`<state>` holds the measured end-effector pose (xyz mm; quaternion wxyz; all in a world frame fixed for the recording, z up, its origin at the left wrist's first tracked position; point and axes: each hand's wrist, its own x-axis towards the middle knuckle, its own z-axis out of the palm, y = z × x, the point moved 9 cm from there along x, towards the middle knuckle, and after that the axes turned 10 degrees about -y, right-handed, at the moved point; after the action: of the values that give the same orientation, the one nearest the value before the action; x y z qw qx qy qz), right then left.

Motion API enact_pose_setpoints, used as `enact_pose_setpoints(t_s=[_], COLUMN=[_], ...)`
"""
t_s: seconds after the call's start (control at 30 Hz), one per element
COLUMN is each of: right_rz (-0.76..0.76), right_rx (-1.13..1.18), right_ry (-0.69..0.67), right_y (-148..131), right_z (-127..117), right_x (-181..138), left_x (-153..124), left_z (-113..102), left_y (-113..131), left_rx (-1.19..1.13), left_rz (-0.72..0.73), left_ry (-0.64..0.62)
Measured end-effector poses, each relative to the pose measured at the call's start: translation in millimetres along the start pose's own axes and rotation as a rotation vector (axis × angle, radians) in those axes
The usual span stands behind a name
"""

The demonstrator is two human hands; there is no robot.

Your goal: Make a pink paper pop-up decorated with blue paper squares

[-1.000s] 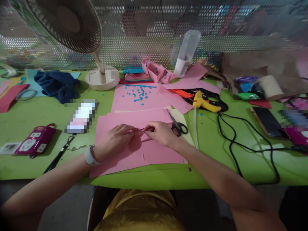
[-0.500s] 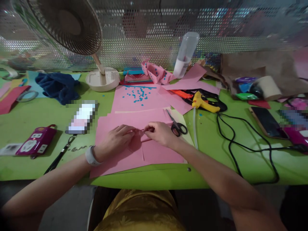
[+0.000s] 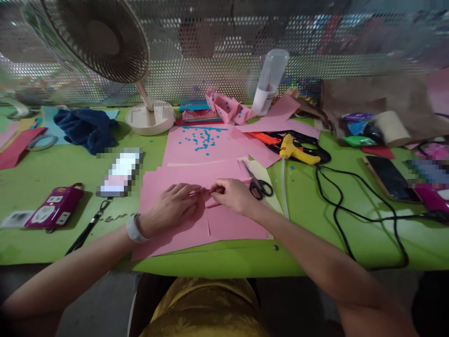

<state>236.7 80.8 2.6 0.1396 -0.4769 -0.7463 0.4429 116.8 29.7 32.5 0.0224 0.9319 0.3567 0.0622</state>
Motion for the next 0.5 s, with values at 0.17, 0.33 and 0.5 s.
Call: enact_pose_setpoints(t_s=[0.17,0.33,0.5], right_rz=[0.007,0.014,0.016], right_rx=[-0.013,-0.019,-0.035], right_ry=[-0.002,-0.007,-0.001], right_y=[-1.3,1.2,3.8], right_z=[-0.8,0.7,1.9], right_x=[-0.8,-0.8,-1.6], left_x=[-2.4,-3.9,-3.0], left_z=[-0.3,-5.4,-4.8], left_y=[4.3,8.1,10.5], left_rx=[-0.061,-0.071,-0.064], left_rz=[0.094,0.154,0.167], left_ry=[-0.005,0.019,-0.014])
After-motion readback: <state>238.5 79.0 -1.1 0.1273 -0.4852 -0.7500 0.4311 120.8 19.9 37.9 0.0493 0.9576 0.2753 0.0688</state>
